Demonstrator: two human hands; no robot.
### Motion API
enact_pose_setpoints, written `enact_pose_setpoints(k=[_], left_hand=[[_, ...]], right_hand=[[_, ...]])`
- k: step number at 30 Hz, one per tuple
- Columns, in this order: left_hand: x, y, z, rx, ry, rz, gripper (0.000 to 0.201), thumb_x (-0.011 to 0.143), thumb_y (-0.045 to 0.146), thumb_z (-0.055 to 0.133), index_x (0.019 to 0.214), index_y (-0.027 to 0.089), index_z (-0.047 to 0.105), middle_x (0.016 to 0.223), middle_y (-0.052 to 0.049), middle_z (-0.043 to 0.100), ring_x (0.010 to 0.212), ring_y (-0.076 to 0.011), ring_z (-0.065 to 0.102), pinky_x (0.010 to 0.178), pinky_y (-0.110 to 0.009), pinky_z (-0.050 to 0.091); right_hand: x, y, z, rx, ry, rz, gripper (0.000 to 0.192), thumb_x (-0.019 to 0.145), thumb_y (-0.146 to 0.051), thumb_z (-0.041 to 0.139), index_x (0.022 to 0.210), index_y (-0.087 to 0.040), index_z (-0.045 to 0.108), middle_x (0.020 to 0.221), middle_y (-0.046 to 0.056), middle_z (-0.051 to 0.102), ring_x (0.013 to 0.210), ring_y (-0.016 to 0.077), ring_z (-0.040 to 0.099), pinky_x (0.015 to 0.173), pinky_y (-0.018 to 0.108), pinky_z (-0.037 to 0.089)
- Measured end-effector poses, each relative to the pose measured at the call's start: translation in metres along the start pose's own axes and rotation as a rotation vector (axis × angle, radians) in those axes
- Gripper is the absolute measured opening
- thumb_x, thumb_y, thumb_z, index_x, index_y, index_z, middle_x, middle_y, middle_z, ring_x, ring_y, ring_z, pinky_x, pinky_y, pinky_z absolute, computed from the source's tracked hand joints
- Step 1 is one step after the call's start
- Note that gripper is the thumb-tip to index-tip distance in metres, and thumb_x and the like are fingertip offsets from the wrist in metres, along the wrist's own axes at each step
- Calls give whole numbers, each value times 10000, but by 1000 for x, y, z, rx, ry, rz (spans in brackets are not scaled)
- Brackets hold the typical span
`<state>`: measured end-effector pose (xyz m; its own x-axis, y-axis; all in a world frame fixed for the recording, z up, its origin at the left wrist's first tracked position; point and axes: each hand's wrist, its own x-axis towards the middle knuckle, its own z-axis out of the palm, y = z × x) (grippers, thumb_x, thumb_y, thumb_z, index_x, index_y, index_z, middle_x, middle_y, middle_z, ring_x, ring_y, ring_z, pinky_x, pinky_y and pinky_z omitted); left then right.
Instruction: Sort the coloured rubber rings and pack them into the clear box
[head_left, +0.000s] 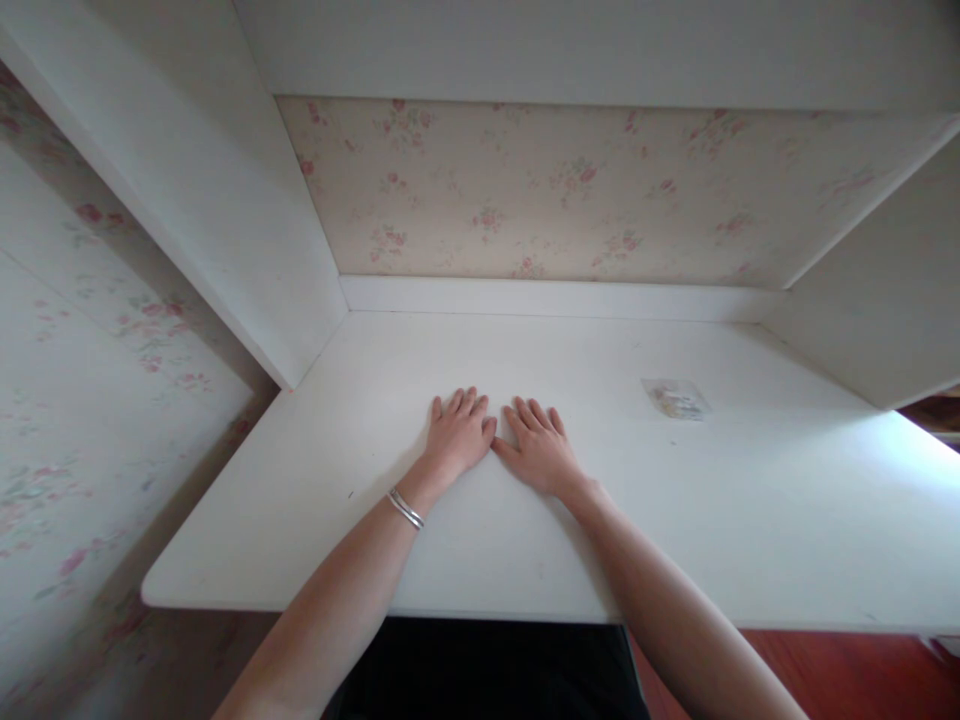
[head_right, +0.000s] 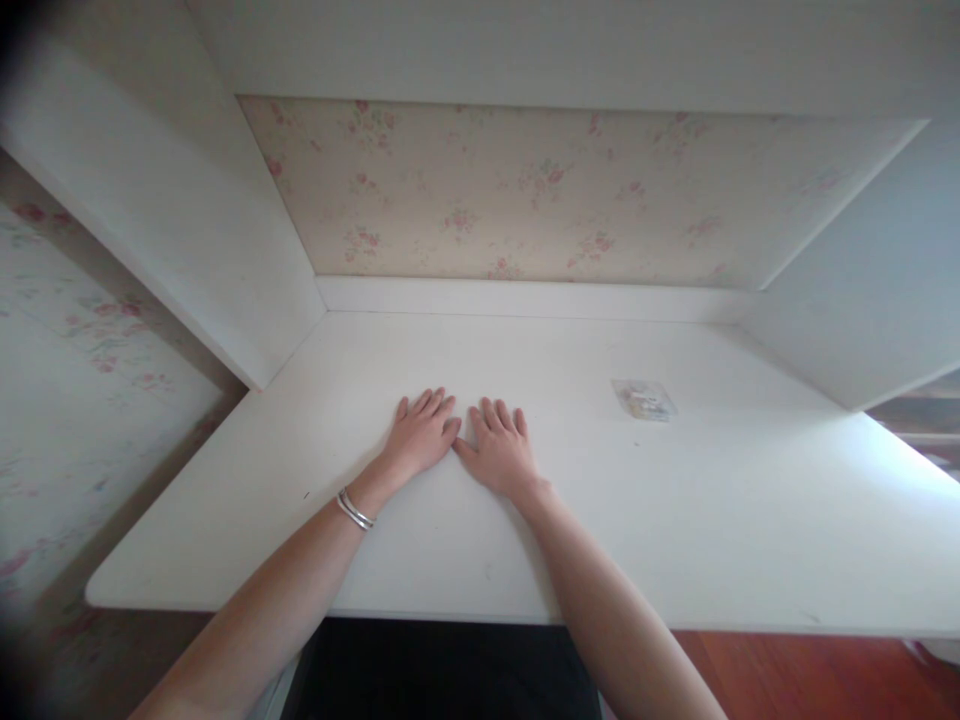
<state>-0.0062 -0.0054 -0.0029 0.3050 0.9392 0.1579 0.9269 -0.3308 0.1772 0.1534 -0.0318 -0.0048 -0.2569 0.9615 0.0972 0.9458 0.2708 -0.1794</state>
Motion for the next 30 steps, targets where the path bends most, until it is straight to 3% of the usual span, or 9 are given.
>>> enact_pose_setpoints(k=[30], left_hand=[[-2, 1, -3, 4, 9, -3, 446, 934, 405, 313, 1336, 256, 439, 1467, -62, 376, 1363, -244, 284, 1111, -531, 172]], right_hand=[[-1, 1, 1, 5, 8, -8, 639, 907, -587, 306, 1406, -195, 382, 1501, 117, 284, 1387, 308, 199, 1102, 515, 130]])
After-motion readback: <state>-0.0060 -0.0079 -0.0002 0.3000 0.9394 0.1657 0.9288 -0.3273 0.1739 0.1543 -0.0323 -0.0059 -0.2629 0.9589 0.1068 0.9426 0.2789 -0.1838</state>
